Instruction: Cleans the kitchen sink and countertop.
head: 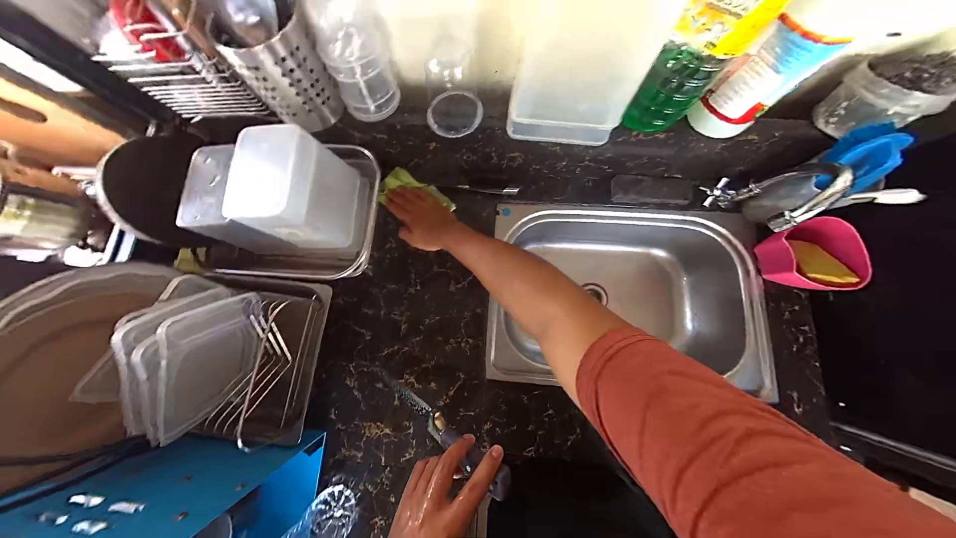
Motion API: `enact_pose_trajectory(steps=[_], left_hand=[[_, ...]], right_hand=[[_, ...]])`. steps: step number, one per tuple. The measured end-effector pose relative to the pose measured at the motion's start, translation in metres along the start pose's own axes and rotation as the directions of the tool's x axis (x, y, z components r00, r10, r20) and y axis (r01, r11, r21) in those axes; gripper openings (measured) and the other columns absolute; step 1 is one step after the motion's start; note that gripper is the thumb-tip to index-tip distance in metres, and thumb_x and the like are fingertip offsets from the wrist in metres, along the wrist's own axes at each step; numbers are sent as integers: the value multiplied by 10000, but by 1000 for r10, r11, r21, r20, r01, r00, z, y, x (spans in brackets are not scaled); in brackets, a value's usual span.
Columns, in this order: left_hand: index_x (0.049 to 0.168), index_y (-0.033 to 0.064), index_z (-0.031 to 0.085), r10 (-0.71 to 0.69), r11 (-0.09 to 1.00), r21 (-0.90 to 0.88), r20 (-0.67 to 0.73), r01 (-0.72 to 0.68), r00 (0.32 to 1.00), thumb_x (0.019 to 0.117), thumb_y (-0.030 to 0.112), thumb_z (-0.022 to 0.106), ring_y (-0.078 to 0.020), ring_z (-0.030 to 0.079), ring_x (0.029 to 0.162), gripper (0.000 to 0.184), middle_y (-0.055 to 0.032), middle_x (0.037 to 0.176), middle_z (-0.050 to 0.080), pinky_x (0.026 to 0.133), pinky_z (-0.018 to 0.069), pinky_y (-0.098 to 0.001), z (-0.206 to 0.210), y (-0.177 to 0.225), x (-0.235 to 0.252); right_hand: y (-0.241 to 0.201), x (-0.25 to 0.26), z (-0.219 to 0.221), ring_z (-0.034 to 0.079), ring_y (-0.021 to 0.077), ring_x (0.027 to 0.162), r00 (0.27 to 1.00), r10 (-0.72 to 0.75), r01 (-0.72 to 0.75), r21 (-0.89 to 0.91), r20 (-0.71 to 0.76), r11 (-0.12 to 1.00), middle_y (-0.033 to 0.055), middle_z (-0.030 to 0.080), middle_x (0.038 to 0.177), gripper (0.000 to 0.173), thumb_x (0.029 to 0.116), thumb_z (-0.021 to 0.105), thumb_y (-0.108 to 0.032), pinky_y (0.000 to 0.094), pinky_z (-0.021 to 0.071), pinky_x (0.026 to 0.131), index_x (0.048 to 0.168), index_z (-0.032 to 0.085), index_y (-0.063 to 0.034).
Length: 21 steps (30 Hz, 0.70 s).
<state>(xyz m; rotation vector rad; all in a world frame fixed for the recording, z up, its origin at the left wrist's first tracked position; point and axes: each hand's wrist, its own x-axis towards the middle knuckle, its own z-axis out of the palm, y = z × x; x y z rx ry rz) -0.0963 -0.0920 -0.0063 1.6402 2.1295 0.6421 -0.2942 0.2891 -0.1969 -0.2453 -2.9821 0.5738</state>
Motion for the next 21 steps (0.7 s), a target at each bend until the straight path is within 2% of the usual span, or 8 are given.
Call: enact_pose_trajectory(steps=[3,7,10,12,14,17,19,21], left_hand=[[1370,350,642,13,1000,0,14,-13,1000,964,100,634,-211,689,1012,477,-108,1303,662,882,567,-367,5,0,10],[1403,399,590,44,998,40,-44,-42,998,978,121,614,-174,671,1020,509,-57,1335,641,870,562,-330,6,-4,12],[1411,399,585,40,999,25,-50,-39,998,973,117,616,-173,668,1040,522,-60,1341,636,887,561,-325,6,-5,12],[1403,384,595,26,999,21,-40,-26,999,958,98,622,-183,671,1035,530,-72,1335,640,883,560,-338,6,-3,14],[1399,387,595,21,999,45,-26,-19,999,965,107,615,-181,669,1037,517,-74,1334,638,875,559,-335,5,-1,12],[1400,387,590,23,998,56,-17,-22,1000,984,130,604,-174,661,1055,489,-72,1335,632,891,555,-328,0,1,9],[1392,379,600,30,999,45,-14,-29,999,981,127,614,-177,664,1052,482,-81,1328,638,900,552,-327,-4,3,10],[1389,377,603,38,998,48,-12,-38,999,978,129,618,-183,667,1045,480,-90,1328,638,903,548,-329,-7,2,13]], right_hand=[[19,-27,-15,181,216,1585,996,-64,62,40,56,997,37,296,1691,593,1048,404,-313,458,93,1302,1613,353,-139],[29,-79,-26,145,196,1592,993,110,-111,9,28,994,20,249,1708,616,1050,357,-312,459,81,1305,1636,287,-135],[9,-62,-14,131,237,1595,969,247,-247,36,-3,968,44,231,1713,665,1031,375,-398,523,65,1293,1634,286,-131],[-17,-34,-3,182,265,1583,974,225,-220,95,-37,971,81,289,1690,685,1001,460,-431,536,105,1292,1601,367,-112],[-50,-24,6,235,258,1567,993,116,-111,115,-36,987,81,366,1653,670,969,509,-443,508,154,1290,1554,454,-122],[-105,-77,14,309,252,1530,992,-124,120,183,12,976,77,441,1603,639,939,619,-385,496,190,1279,1517,512,-135],[-135,-138,18,316,222,1531,924,-365,318,304,114,898,43,446,1604,592,961,609,-314,474,192,1284,1518,506,-142],[-138,-174,20,365,216,1516,824,-559,481,406,93,777,28,511,1563,530,947,621,-260,465,204,1286,1460,584,-132]])
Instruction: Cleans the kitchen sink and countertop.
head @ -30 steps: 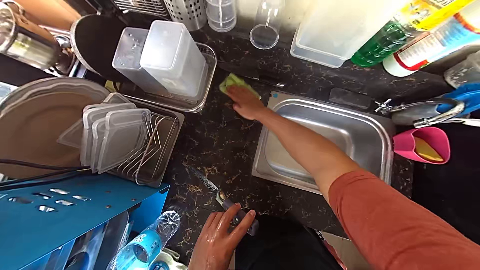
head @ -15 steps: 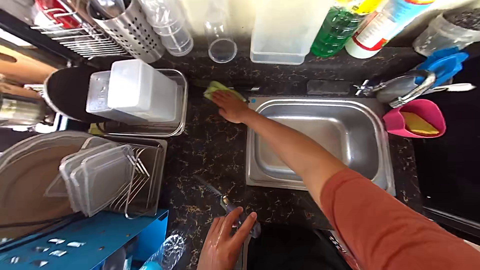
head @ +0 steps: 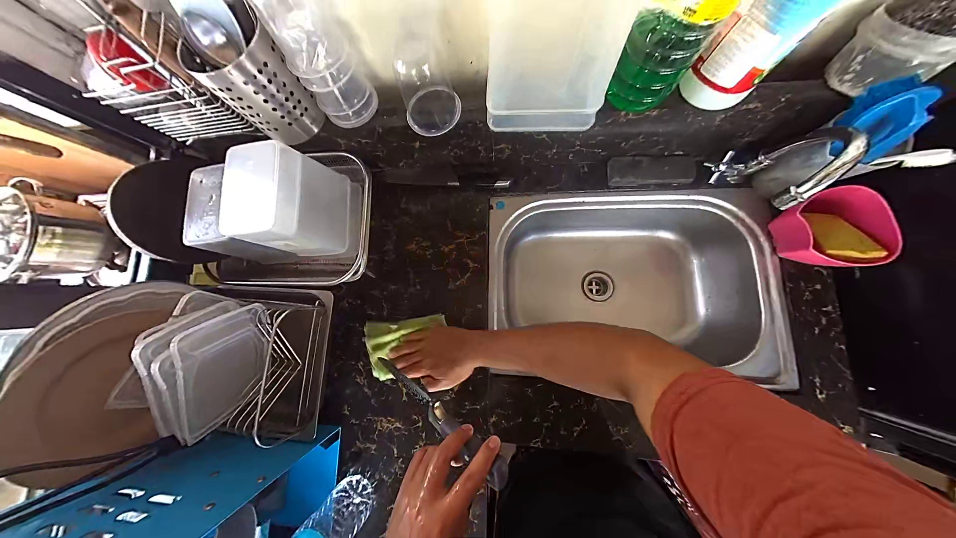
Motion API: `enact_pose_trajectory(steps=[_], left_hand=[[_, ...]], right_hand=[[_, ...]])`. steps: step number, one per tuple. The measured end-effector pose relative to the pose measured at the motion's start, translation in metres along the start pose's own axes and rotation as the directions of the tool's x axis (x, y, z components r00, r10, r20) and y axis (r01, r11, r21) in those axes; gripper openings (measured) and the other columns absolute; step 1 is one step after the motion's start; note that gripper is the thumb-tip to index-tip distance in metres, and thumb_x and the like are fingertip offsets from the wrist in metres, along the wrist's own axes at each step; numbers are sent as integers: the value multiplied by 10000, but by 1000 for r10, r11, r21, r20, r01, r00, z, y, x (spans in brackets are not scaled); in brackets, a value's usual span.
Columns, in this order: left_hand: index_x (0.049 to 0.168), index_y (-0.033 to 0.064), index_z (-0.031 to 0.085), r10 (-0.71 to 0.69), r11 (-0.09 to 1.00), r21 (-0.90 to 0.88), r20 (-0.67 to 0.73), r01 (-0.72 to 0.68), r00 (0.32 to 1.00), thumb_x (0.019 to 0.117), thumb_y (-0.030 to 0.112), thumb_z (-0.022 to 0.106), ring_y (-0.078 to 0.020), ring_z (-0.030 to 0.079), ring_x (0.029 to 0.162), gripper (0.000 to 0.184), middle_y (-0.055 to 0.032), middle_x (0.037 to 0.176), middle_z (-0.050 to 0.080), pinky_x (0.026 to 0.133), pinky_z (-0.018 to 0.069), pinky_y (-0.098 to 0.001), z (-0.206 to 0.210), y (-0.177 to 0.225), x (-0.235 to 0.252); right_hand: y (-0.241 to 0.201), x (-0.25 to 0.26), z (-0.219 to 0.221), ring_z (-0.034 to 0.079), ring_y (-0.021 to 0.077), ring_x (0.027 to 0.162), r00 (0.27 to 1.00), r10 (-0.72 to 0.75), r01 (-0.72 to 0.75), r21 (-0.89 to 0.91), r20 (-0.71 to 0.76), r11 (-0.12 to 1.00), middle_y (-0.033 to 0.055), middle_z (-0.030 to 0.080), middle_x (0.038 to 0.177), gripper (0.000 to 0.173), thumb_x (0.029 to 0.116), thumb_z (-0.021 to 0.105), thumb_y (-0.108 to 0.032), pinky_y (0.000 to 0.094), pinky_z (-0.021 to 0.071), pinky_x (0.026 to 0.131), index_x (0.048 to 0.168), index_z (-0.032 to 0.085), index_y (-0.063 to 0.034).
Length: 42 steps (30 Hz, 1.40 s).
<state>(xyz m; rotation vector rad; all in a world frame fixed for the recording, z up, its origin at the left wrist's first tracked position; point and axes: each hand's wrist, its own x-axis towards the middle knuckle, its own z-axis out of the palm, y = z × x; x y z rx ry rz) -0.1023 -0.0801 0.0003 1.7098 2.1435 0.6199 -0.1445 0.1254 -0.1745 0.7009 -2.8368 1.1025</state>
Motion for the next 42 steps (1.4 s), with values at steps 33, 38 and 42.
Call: enact_pose_trajectory(steps=[33,38,42], left_hand=[[1477,211,551,-39,927,372,197,-38,980,1032,163,597,-535,583,1174,450,-264,1385,561,910,454,-751,80,-115,285],[1522,163,483,-101,937,345,118,55,988,1056,168,522,-570,504,1259,468,-302,1426,506,969,414,-760,95,-119,303],[1536,144,463,-214,931,323,113,168,970,1048,163,534,-585,442,1329,494,-327,1482,448,1003,386,-770,92,-108,316]], right_hand=[[-225,-321,51,377,225,1503,345,917,-899,213,-199,384,56,487,1575,551,993,634,-370,486,277,1252,1482,543,-134],[-240,-523,59,160,314,1588,-334,833,-920,343,-441,-187,165,239,1693,683,1094,270,-467,543,98,1302,1622,270,-34],[-269,-459,102,231,321,1569,-229,848,-945,317,-478,-76,174,307,1666,746,1057,327,-528,547,154,1287,1596,332,-13]])
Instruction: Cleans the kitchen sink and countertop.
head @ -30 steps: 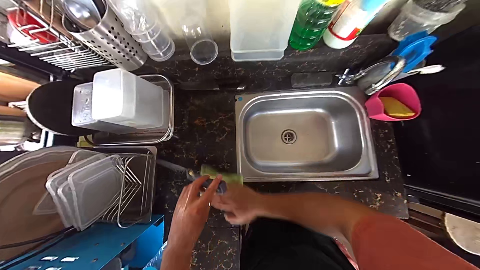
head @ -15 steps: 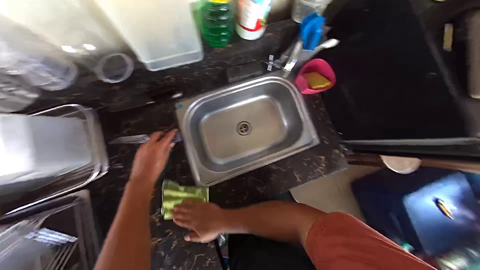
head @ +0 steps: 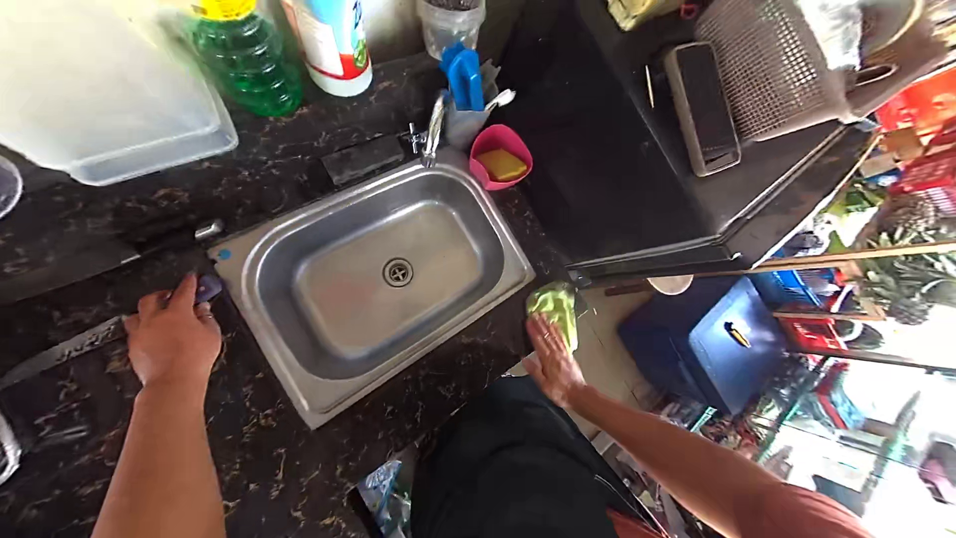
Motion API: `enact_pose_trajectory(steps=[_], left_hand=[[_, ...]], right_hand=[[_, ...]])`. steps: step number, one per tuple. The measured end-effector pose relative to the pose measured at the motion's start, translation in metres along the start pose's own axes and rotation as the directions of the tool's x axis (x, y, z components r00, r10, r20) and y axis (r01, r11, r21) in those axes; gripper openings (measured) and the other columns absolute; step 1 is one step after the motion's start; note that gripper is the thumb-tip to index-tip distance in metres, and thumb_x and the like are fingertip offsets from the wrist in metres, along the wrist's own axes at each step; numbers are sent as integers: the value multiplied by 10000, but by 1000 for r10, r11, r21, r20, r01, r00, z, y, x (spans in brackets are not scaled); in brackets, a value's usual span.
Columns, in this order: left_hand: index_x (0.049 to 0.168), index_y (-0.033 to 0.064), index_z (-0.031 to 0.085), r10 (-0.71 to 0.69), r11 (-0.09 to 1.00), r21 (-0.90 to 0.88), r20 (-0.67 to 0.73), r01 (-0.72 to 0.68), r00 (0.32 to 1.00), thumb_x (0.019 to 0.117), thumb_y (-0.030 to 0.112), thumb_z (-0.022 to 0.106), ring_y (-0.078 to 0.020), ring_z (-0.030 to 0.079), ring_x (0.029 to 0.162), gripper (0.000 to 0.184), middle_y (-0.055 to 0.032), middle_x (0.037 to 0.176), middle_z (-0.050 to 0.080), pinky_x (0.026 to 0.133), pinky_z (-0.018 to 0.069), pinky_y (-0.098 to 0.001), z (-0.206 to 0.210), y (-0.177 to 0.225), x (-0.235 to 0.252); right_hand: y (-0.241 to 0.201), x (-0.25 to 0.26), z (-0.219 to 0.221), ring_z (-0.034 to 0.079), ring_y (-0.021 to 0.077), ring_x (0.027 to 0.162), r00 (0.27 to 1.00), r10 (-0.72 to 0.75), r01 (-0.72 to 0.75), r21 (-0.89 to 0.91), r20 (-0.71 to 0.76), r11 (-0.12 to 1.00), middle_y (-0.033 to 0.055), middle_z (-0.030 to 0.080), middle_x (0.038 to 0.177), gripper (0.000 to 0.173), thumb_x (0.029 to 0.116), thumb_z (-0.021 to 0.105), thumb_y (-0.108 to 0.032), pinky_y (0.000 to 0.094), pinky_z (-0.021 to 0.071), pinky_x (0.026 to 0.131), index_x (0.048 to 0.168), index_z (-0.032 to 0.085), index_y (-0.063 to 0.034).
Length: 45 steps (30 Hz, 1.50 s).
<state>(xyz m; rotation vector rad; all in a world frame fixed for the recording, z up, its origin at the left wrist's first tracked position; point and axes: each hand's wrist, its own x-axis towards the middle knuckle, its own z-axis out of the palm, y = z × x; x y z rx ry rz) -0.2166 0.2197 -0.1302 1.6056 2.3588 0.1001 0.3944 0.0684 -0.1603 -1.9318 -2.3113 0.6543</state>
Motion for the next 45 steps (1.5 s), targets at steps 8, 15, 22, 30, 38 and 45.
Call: enact_pose_trajectory(steps=[8,15,22,30,38,45], left_hand=[[1552,67,416,8,973,-229,-83,-27,997,1001,256,623,-511,501,1308,617,-338,1526,382,1020,473,-645,-33,59,-101],[1377,10,598,-31,791,-611,16,34,999,1027,203,563,-284,661,1135,401,-212,1320,631,952,561,-465,1,131,-225],[1601,37,249,-68,227,-919,316,324,946,974,308,635,-269,498,1390,784,-189,1569,422,1108,481,-443,39,208,-253],[1386,-14,495,-440,95,-969,165,229,882,1009,174,646,-226,729,970,448,-150,1125,713,846,635,-417,-9,213,-232],[1532,47,278,-397,-35,-981,188,190,898,879,-6,638,-221,652,1148,748,-158,1320,611,981,560,-441,-28,225,-272],[1186,-49,688,-324,349,-924,39,158,945,889,160,748,-324,554,1245,368,-223,1349,578,1068,469,-480,4,212,-223]], right_hand=[[26,193,-60,192,284,1582,996,45,-39,77,-79,996,123,269,1691,583,1093,363,-299,530,131,1294,1623,290,-68],[-21,161,-48,473,207,1448,998,59,-60,375,14,925,32,486,1580,588,1005,405,-24,465,409,1193,1572,434,-178],[-164,135,-75,620,261,1260,860,-365,-318,934,357,165,175,575,1436,500,944,453,93,436,536,1059,1440,480,28],[-167,330,-132,633,395,1198,994,-107,79,457,35,886,252,594,1365,507,978,648,-216,590,529,1011,1426,532,-7],[-153,426,-117,475,508,1362,930,-362,367,100,-62,925,385,500,1414,513,978,654,-173,631,386,1130,1364,520,136],[-154,437,-97,473,494,1377,929,-356,347,-94,-100,933,330,448,1502,493,961,608,-120,637,440,1085,1428,538,21]])
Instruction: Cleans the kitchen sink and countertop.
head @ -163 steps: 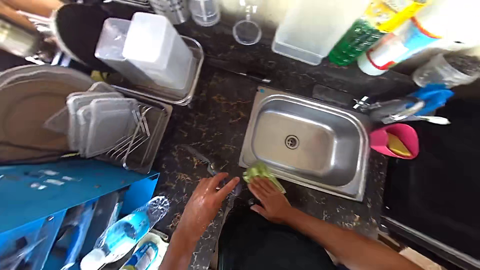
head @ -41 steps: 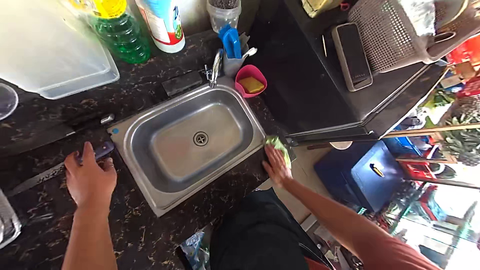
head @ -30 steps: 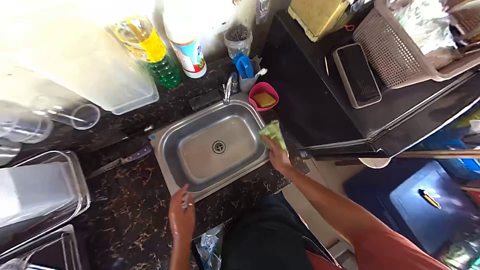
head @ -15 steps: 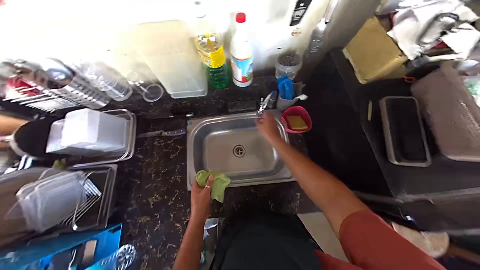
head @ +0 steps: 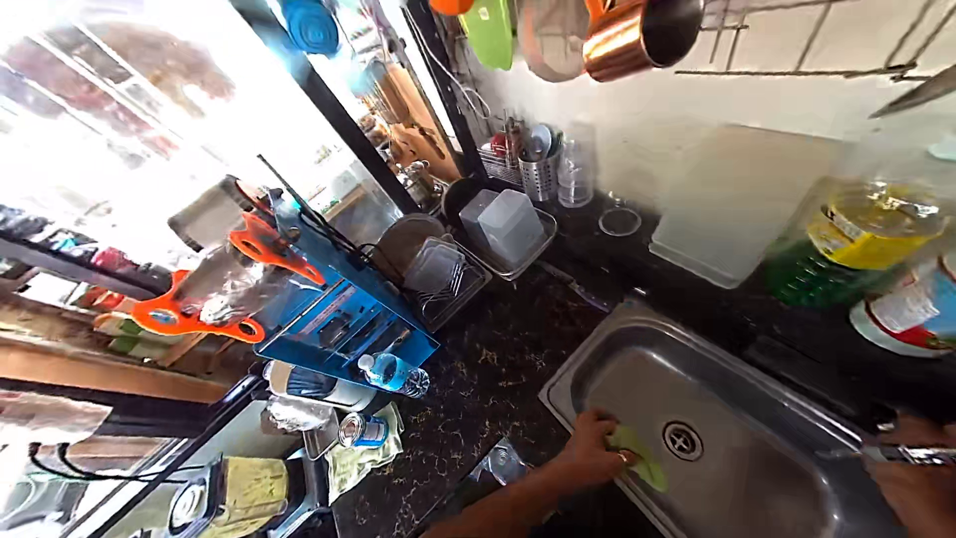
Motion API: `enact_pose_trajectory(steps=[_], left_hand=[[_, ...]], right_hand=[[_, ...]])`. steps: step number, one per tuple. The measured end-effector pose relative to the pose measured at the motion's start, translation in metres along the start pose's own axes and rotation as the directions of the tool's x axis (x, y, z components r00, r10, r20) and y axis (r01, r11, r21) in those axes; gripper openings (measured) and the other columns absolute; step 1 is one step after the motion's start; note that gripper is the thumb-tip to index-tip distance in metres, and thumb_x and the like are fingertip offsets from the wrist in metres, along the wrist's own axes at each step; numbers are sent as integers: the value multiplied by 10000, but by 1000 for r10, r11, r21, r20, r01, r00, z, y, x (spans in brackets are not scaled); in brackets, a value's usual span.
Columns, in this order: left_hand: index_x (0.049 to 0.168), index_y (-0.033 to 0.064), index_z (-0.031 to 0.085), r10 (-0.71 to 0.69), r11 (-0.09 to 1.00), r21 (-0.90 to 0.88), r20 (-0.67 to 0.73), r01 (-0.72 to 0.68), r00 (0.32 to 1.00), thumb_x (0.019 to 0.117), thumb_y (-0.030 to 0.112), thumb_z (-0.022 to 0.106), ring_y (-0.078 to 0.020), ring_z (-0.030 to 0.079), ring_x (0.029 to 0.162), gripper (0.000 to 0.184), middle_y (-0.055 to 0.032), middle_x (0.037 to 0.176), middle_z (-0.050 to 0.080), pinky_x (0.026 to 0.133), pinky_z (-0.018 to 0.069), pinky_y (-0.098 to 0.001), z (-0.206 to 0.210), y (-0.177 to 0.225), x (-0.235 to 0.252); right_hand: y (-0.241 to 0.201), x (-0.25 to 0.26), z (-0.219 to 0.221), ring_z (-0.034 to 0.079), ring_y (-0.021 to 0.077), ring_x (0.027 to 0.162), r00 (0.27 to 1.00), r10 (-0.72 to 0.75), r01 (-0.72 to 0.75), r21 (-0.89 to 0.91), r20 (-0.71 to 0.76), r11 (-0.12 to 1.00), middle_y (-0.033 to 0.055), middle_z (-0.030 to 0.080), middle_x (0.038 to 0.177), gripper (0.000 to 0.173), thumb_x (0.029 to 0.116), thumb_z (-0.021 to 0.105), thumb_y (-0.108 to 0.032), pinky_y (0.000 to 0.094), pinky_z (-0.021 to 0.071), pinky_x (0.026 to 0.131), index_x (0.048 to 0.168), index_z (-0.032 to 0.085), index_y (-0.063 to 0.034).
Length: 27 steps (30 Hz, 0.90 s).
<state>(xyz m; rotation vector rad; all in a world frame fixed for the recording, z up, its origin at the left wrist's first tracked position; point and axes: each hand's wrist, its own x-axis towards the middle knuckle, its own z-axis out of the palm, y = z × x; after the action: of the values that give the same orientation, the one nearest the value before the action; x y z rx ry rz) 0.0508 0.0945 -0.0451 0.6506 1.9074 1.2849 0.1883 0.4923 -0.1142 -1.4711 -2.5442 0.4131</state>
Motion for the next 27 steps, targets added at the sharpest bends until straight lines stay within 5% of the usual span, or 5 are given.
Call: enact_pose_trajectory(steps=[4,7,11,18,27], left_hand=[[1282,-58,561,30,994,-108,138,-15,990,898,109,752,-284,682,1026,461,-228,1141,672,927,562,-471,20,8,45],[1363,-39,522,3,997,-82,225,16,974,936,137,729,-322,671,1097,506,-249,1209,657,982,541,-504,49,9,75],[1301,-26,614,-78,972,234,367,-11,927,947,208,702,-398,636,1140,434,-268,1224,645,988,508,-586,100,6,126],[1205,-82,656,-193,947,319,456,43,869,996,249,647,-443,640,1129,391,-297,1175,671,979,482,-640,186,5,211],[1239,-140,604,-135,990,102,480,98,867,1018,122,594,-383,625,1172,343,-303,1226,647,1044,484,-512,238,20,240]], right_hand=[[-26,-51,2,674,254,1093,994,89,-105,606,56,788,220,685,1183,358,987,610,-154,400,546,981,1247,631,91],[-53,-68,12,630,48,643,788,118,-616,779,605,117,-61,623,754,268,1117,385,-346,239,566,620,1038,551,-150],[-51,-49,32,612,48,533,738,-92,-598,585,668,-547,-69,613,596,545,1107,256,-483,219,550,554,756,591,-233],[-68,-55,-25,417,18,393,798,116,-603,787,592,129,-100,432,499,259,1064,455,-189,196,431,425,807,488,-176],[-26,-93,-7,612,231,1208,965,207,-259,730,163,632,275,605,1297,416,1029,534,-124,346,490,1067,1347,513,142]])
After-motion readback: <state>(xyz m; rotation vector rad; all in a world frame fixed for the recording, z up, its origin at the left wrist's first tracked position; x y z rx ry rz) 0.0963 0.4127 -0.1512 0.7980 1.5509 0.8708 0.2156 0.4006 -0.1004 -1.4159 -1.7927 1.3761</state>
